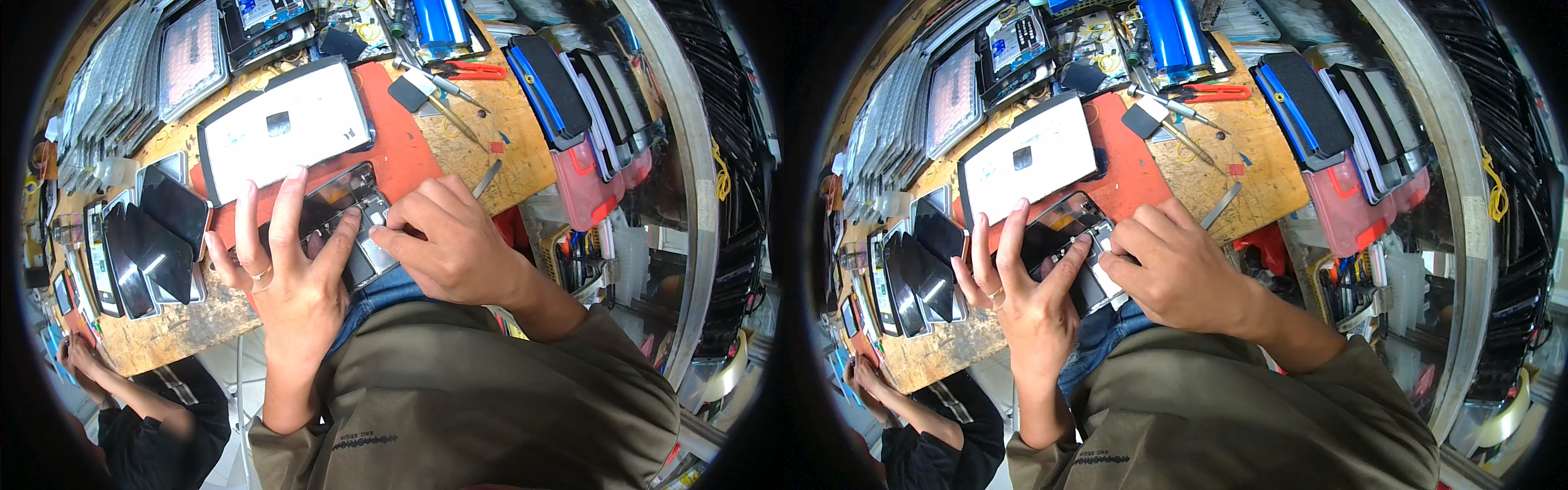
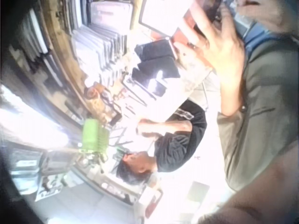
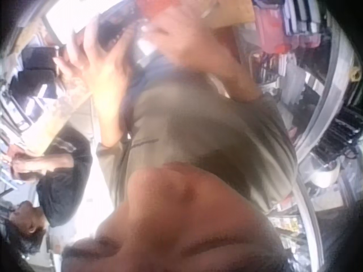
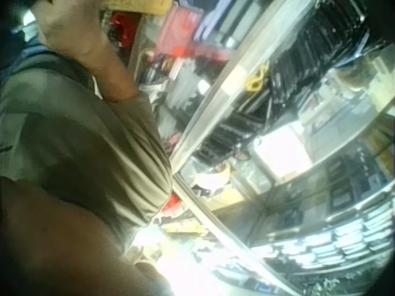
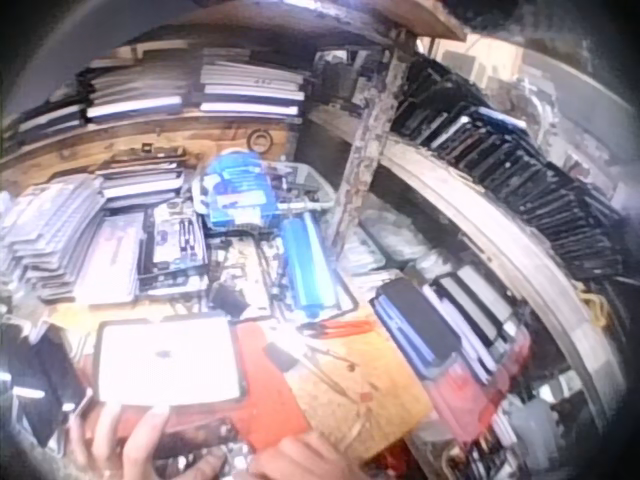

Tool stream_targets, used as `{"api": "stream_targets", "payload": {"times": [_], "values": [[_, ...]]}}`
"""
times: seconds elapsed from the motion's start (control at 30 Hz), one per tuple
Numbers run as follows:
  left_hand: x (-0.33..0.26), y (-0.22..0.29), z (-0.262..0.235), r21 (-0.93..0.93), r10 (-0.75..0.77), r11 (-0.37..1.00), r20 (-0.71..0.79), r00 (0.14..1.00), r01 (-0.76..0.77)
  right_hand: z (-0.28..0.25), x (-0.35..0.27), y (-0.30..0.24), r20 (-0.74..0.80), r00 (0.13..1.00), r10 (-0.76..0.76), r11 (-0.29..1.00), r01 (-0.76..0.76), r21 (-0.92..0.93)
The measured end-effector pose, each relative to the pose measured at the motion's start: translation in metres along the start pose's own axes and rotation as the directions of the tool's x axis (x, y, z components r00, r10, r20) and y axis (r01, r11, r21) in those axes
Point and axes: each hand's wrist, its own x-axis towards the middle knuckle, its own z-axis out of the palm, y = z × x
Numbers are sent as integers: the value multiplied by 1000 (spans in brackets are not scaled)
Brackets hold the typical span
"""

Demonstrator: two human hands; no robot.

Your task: The person disassembles a smartphone, removes the back cover, and uses a screwdriver to manipulate internal components. They handle multiple phones and parts on a cluttered workbench, occasionally picking up and setting down tools and phone components.

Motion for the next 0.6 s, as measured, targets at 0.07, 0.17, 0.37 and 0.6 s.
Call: {"api": "stream_targets", "payload": {"times": [0.07, 0.17, 0.37, 0.6], "values": [[-1, -1, -1, -4, -7, 1000, 10, 1000, 7, 1, 1, -1, 4, 1000, -5, 1000, 5, -18], [-1, 0, -1, -11, -15, 1000, 20, 1000, 15, 0, 0, -3, 3, 1000, -14, 999, 14, -53], [0, -1, 0, -7, -5, 1000, -6, 1000, 5, 2, -4, -9, 21, 1000, -13, 993, 16, -118], [1, -2, -2, -21, -11, 1000, 12, 1000, 11, 0, -1, -5, 44, 998, -44, 986, 50, -159]]}}
